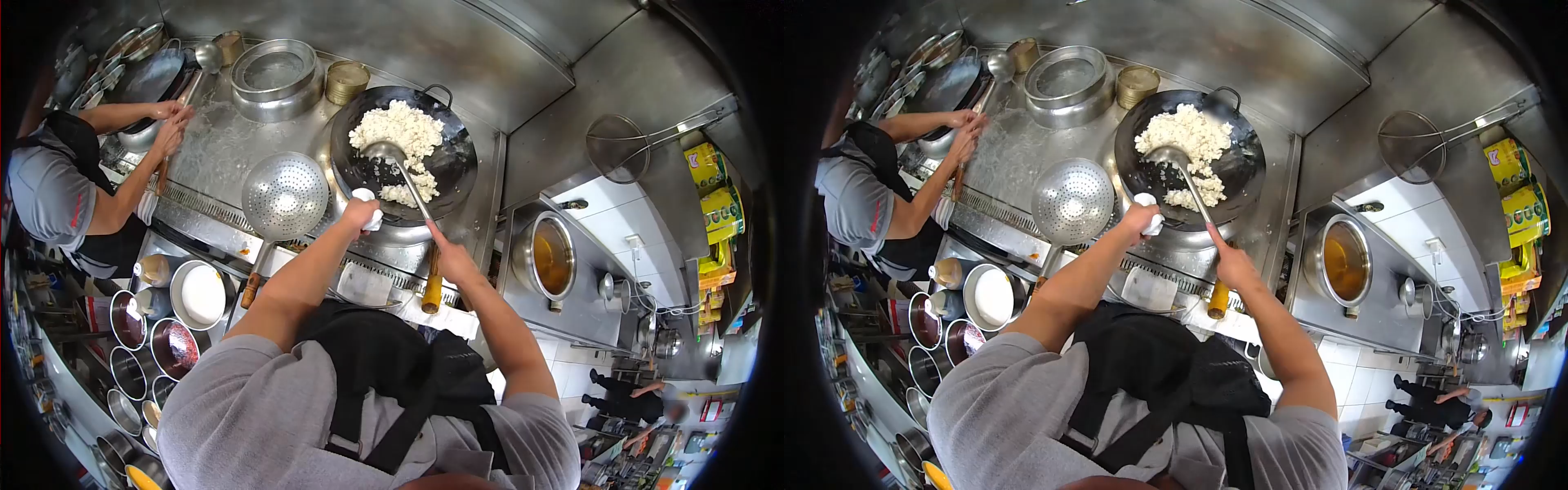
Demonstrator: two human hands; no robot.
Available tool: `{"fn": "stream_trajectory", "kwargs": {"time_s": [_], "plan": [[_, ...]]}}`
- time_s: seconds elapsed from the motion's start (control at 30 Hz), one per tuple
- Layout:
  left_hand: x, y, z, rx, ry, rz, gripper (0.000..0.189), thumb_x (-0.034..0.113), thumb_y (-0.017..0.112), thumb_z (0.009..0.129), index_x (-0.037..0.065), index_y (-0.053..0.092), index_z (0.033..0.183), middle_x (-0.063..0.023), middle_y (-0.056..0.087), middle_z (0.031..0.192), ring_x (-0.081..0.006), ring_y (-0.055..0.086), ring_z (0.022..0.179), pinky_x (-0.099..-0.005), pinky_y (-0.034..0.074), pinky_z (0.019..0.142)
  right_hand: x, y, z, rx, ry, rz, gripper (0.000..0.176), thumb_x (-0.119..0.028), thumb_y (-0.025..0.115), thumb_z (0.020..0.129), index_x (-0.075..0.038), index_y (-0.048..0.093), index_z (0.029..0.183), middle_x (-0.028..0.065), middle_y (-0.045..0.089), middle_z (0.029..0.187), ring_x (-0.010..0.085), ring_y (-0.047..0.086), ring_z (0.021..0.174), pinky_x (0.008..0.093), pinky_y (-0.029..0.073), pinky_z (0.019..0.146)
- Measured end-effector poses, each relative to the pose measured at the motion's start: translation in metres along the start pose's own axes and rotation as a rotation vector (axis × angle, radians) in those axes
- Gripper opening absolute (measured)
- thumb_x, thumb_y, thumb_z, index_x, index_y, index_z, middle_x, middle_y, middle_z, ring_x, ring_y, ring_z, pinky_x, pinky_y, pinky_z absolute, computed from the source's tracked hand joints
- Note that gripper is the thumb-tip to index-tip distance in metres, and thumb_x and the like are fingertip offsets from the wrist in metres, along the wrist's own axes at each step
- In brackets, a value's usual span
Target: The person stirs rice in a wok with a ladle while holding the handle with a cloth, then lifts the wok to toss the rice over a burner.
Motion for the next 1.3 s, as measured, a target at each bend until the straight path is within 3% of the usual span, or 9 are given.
{"fn": "stream_trajectory", "kwargs": {"time_s": [0.37, 0.5, 0.67, 0.7, 0.83, 0.87, 1.03, 1.1, 1.3], "plan": [[-0.026, 0.025, 0.006, -0.012, -0.125, -0.05, 0.021, 0.029, 0.061, 0.082, 0.009, 0.061, 0.089, -0.0074, 0.064, 0.079, -0.0216, 0.062, 0.061, -0.0379, 0.046, 0.046, 0.033, 0.009, -0.049, -0.07, 0.137, 0.059, 0.088, 0.002, 0.041, 0.076, -0.035, 0.006, 0.147, 0.0346, 0.059, 0.096, 0.0437, 0.061, 0.089, 0.0485, 0.046, 0.08], [-0.016, 0.024, -0.081, -0.079, 0.013, -0.346, 0.019, 0.022, 0.055, 0.086, 0.006, 0.055, 0.097, -0.008, 0.062, 0.079, -0.0201, 0.06, 0.058, -0.0352, 0.044, 0.042, -0.001, -0.005, -0.087, -0.215, 0.185, 0.128, 0.083, -0.002, 0.043, 0.079, -0.035, 0.008, 0.147, 0.0322, 0.061, 0.093, 0.0436, 0.061, 0.086, 0.0474, 0.046, 0.082], [-0.029, 0.01, -0.141, -0.022, 0.081, -0.347, 0.014, 0.01, 0.051, 0.085, 0.002, 0.055, 0.096, -0.0114, 0.06, 0.08, -0.0212, 0.062, 0.066, -0.04, 0.048, 0.047, 0.012, -0.016, -0.156, -0.382, 0.077, 0.196, 0.084, -0.008, 0.053, 0.083, -0.038, 0.009, 0.147, 0.0228, 0.063, 0.09, 0.0275, 0.064, 0.064, 0.0413, 0.051, 0.066], [-0.03, 0.018, -0.122, 0.003, -0.108, -0.357, 0.009, 0.015, 0.054, 0.084, 0.01, 0.055, 0.091, -0.0061, 0.059, 0.069, -0.0195, 0.057, 0.053, -0.0371, 0.044, 0.039, 0.022, -0.012, -0.147, -0.375, 0.11, 0.197, 0.084, -0.01, 0.055, 0.083, -0.039, 0.009, 0.147, 0.0213, 0.063, 0.091, 0.0246, 0.064, 0.061, 0.0403, 0.051, 0.064], [-0.016, 0.022, -0.047, -0.098, -0.034, -0.122, 0.013, 0.019, 0.055, 0.085, 0.008, 0.056, 0.093, -0.0067, 0.059, 0.07, -0.0206, 0.058, 0.056, -0.038, 0.045, 0.043, 0.027, -0.003, -0.073, -0.069, 0.053, 0.153, 0.086, 0.001, 0.045, 0.081, -0.039, 0.007, 0.147, 0.0294, 0.062, 0.093, 0.0376, 0.063, 0.073, 0.0447, 0.049, 0.068], [-0.041, 0.015, -0.034, -0.189, 0.238, -0.239, 0.015, 0.015, 0.054, 0.085, 0.007, 0.055, 0.097, -0.0061, 0.06, 0.079, -0.0186, 0.059, 0.062, -0.0383, 0.047, 0.048, 0.019, -0.003, -0.065, -0.031, 0.088, 0.041, 0.085, 0.001, 0.044, 0.08, -0.038, 0.009, 0.147, 0.0289, 0.062, 0.089, 0.0394, 0.062, 0.074, 0.0467, 0.048, 0.068], [-0.036, -0.023, -0.132, 0.006, 0.29, -0.324, 0.031, 0.006, 0.053, 0.08, 0.004, 0.051, 0.111, -0.0076, 0.06, 0.091, -0.0196, 0.061, 0.075, -0.0366, 0.051, 0.06, 0.003, -0.012, -0.097, 0.002, 0.201, -0.023, 0.08, -0.001, 0.044, 0.08, -0.036, 0.015, 0.146, 0.0294, 0.061, 0.079, 0.0437, 0.062, 0.076, 0.0531, 0.044, 0.075], [-0.003, -0.012, -0.122, 0.022, -0.047, -0.304, 0.02, 0.011, 0.055, 0.083, 0.006, 0.052, 0.101, -0.0057, 0.06, 0.081, -0.0199, 0.06, 0.066, -0.0403, 0.047, 0.051, -0.002, -0.03, -0.132, -0.081, 0.282, 0.118, 0.079, -0.005, 0.049, 0.081, -0.036, 0.016, 0.146, 0.0309, 0.061, 0.094, 0.0458, 0.06, 0.084, 0.0511, 0.046, 0.077], [0.006, 0.019, -0.048, -0.035, -0.151, -0.191, 0.018, 0.023, 0.056, 0.085, 0.009, 0.054, 0.097, -0.0062, 0.06, 0.076, -0.0187, 0.058, 0.058, -0.0325, 0.042, 0.044, 0.043, 0.004, -0.125, -0.083, 0.183, 0.208, 0.08, -0.005, 0.053, 0.079, -0.033, 0.018, 0.146, 0.027, 0.051, 0.123, 0.047, 0.054, 0.102, 0.0468, 0.043, 0.092]]}}
Point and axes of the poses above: each hand's wrist, its own z-axis towards the middle knuckle, its own y-axis out of the palm, x = y × z, the point moved 10 cm from there along z, towards the middle knuckle
